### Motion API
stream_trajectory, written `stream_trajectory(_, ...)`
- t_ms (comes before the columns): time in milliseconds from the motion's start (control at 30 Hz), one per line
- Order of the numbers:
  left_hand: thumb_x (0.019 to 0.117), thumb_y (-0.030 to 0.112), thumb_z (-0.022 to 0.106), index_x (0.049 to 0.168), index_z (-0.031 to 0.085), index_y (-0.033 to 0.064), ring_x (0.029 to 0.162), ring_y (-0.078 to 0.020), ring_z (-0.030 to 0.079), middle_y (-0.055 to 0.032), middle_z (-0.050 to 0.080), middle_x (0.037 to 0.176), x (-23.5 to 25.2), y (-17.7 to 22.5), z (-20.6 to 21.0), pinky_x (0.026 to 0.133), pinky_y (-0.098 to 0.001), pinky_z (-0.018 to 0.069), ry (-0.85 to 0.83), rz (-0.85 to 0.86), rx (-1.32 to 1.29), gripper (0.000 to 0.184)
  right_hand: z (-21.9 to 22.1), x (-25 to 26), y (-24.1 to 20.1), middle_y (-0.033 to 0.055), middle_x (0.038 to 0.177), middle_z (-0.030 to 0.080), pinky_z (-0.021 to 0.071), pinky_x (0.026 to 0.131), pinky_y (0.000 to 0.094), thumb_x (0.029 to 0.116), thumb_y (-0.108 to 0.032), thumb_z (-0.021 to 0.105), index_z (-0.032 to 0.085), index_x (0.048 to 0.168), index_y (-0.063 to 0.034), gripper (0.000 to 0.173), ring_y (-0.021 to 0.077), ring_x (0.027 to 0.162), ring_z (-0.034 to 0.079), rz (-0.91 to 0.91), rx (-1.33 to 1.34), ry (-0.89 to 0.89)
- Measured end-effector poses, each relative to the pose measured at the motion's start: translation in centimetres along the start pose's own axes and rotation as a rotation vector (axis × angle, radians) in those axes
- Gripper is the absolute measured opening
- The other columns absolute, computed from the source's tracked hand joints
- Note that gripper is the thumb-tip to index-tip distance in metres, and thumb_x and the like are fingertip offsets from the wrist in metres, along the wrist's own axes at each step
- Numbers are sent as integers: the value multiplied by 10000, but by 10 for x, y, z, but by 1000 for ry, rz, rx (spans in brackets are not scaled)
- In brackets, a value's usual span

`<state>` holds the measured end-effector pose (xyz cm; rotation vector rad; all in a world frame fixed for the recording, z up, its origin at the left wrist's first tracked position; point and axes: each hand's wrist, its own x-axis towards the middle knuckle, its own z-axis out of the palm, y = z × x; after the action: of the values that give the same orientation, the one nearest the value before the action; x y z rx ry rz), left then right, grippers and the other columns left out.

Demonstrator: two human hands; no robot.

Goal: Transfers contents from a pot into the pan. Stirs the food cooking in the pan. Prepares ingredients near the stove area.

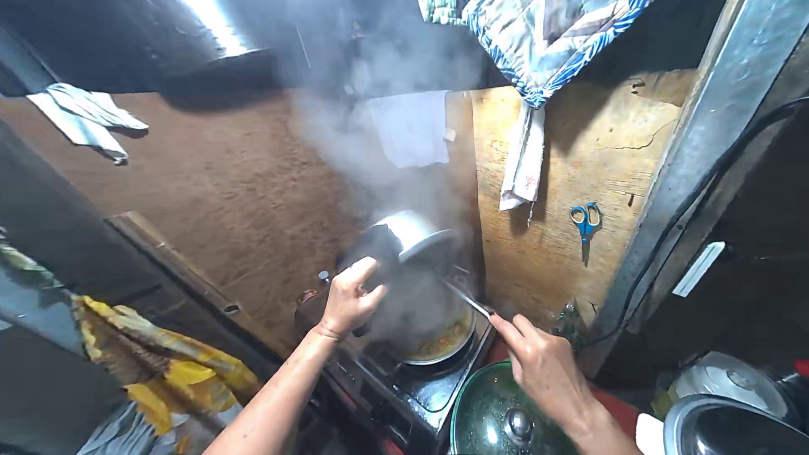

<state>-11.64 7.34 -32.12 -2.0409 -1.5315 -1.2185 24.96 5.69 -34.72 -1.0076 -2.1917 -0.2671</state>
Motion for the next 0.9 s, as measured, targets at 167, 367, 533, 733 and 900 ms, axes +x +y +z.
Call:
stream_trajectory(167,802,267,665,925,704,85,787,-113,650,-6,662,851,3,6,2,708,-345,562,10,-17,-2,223,27,-6,-3,74,880,689,569,500,368,855,-51,663,744,1256,-195,434,207,582,663,11,36,-83)
stream_trajectory(367,834,265,711,1040,690,34,840,-206,679,-96,698,914,1,-12,-13,741,-487,544,92,-299,-36,311,-25,-27,7,78,841,686,552,463,396,851,-74,670,770,1210,-204,394,225,551,657,27,16,-177)
stream_trajectory(533,874,78,749,1084,651,-10,895,-146,669,-112,691,981,-1,-44,-34,848,-411,558,318,-604,-292,248,-38,-24,10,97,882,701,565,503,412,962,-144,611,751,1259,-183,331,231,594,675,163,136,-121)
stream_trajectory(733,971,53,639,1223,603,31,854,-43,687,-12,711,1011,-16,-55,-45,791,-250,592,459,-750,-663,255,-10,17,-12,13,1260,722,582,934,347,1025,-128,525,672,1362,-190,373,117,1067,709,398,611,-222)
stream_trajectory(900,1013,82,597,1239,613,52,852,-46,691,-2,718,1010,-20,-48,-42,777,-239,595,456,-743,-797,229,40,71,-35,92,1059,704,550,783,357,1031,-111,499,642,1385,-135,383,156,818,652,654,929,-379)
